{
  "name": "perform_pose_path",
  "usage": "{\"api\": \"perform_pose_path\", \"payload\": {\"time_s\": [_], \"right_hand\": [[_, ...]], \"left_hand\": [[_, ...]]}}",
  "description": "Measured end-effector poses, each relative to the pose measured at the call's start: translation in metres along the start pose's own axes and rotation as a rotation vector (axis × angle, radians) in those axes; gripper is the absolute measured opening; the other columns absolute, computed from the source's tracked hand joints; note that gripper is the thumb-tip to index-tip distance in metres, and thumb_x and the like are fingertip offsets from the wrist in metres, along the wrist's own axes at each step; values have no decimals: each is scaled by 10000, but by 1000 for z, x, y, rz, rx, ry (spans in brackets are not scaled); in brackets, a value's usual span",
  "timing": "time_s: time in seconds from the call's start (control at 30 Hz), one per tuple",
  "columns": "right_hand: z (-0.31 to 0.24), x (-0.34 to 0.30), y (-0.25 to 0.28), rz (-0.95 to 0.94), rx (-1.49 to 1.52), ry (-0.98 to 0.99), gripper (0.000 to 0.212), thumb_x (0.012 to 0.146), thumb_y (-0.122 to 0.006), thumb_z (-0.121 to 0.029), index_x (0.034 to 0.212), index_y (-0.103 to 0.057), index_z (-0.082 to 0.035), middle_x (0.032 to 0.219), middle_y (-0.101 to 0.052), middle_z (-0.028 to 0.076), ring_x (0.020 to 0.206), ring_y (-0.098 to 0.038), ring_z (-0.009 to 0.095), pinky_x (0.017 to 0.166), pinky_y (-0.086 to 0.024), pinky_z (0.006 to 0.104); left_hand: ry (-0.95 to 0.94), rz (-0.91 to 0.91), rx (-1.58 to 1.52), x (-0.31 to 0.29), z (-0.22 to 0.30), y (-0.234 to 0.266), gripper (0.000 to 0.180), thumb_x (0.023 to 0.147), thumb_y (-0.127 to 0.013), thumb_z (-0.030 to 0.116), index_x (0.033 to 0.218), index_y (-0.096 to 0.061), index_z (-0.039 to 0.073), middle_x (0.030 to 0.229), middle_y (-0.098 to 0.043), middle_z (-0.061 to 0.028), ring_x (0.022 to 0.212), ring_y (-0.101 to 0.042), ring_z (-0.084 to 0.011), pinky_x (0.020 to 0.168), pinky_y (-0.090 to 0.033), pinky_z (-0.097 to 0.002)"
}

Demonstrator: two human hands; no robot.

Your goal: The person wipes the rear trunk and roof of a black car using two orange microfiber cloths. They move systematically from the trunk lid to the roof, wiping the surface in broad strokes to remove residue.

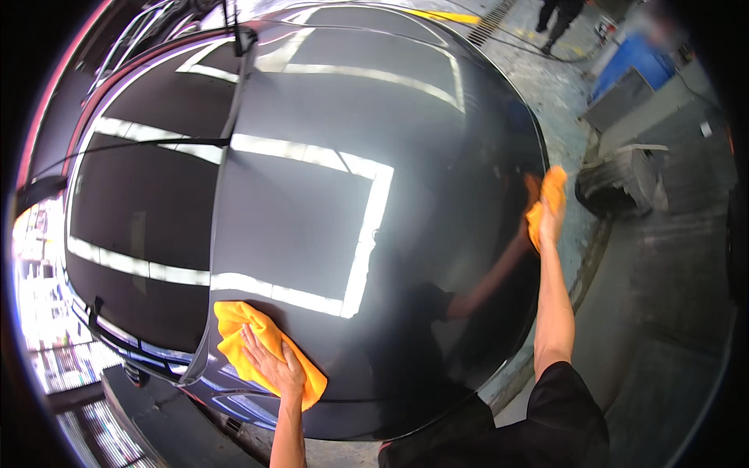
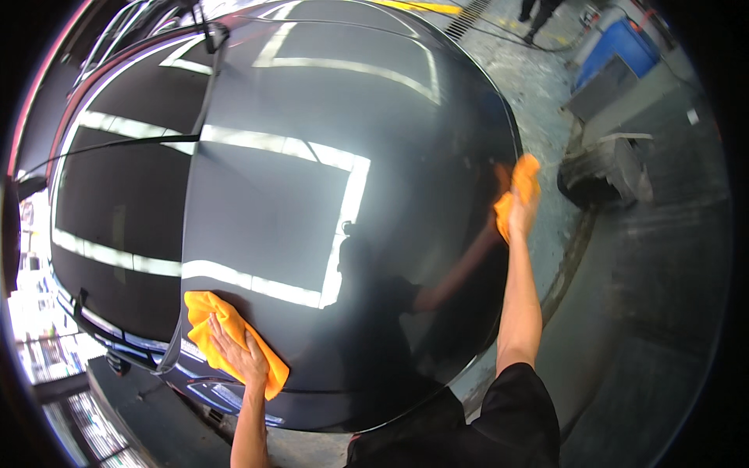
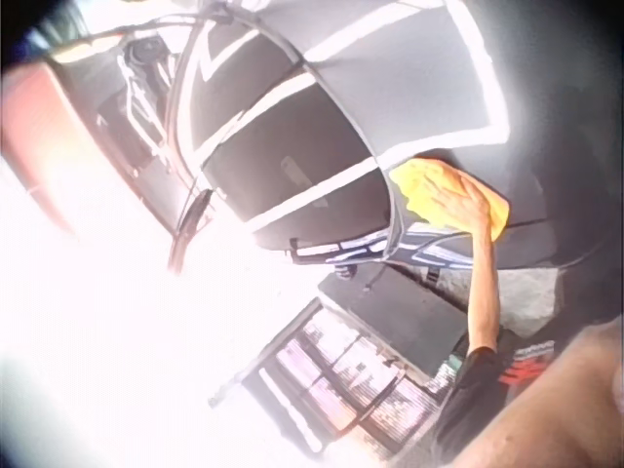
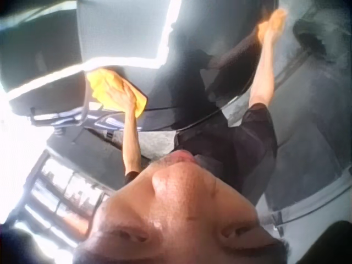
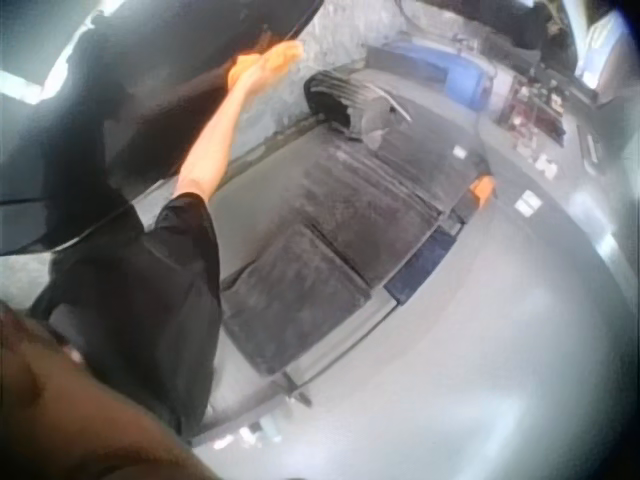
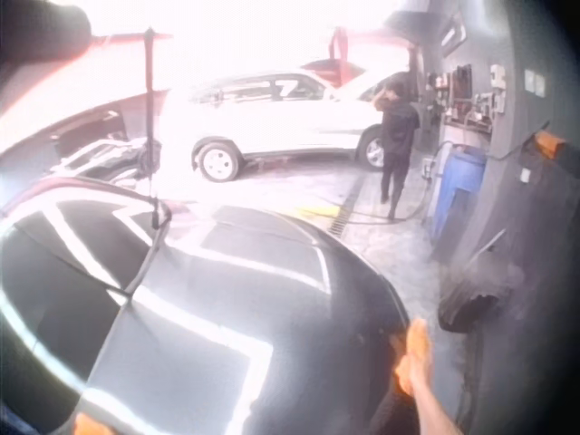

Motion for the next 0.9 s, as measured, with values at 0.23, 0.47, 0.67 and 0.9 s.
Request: {"api": "perform_pose_path", "payload": {"time_s": [0.23, 0.47, 0.67, 0.9], "right_hand": [[-278, -237, -253, -459, -194, 545, 713, 1048, -632, -402, 1621, -458, -16, 1683, -425, 249, 1592, -339, 427, 1318, -241, 531], [-420, -353, -410, -577, -287, 1147, 769, 1024, -606, -491, 1649, -440, -74, 1740, -385, 108, 1646, -262, 309, 1339, -136, 599], [-285, -170, -265, -345, -192, 943, 677, 970, -693, -343, 1566, -543, -57, 1661, -483, 173, 1593, -370, 341, 1284, -257, 587], [3, -66, -6, -62, -288, 235, 760, 1106, -524, -509, 1647, -402, 11, 1710, -378, 253, 1605, -305, 436, 1325, -220, 510]], "left_hand": [[94, 16, 76, -16, -17, 29, 781, 1017, -561, 339, 1681, -302, 20, 1768, -303, -182, 1670, -189, -369, 1349, -68, -541], [-8, -18, -11, 14, 0, 2, 780, 1008, -592, 309, 1671, -318, 3, 1750, -334, -195, 1658, -226, -375, 1346, -90, -544], [40, 38, 70, -23, -27, 19, 744, 1080, -502, 388, 1690, -297, 14, 1756, -330, -184, 1655, -237, -367, 1345, -103, -539], [-57, 46, 97, -3, -19, -2, 742, 1138, -410, 494, 1701, -280, 29, 1759, -324, -182, 1649, -249, -375, 1346, -118, -539]]}}
Point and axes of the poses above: each hand's wrist, its own x-axis towards the middle knuckle, its own y-axis out of the back of the hand, z = x × y, the point moved 3 cm from there along x, towards the middle knuckle
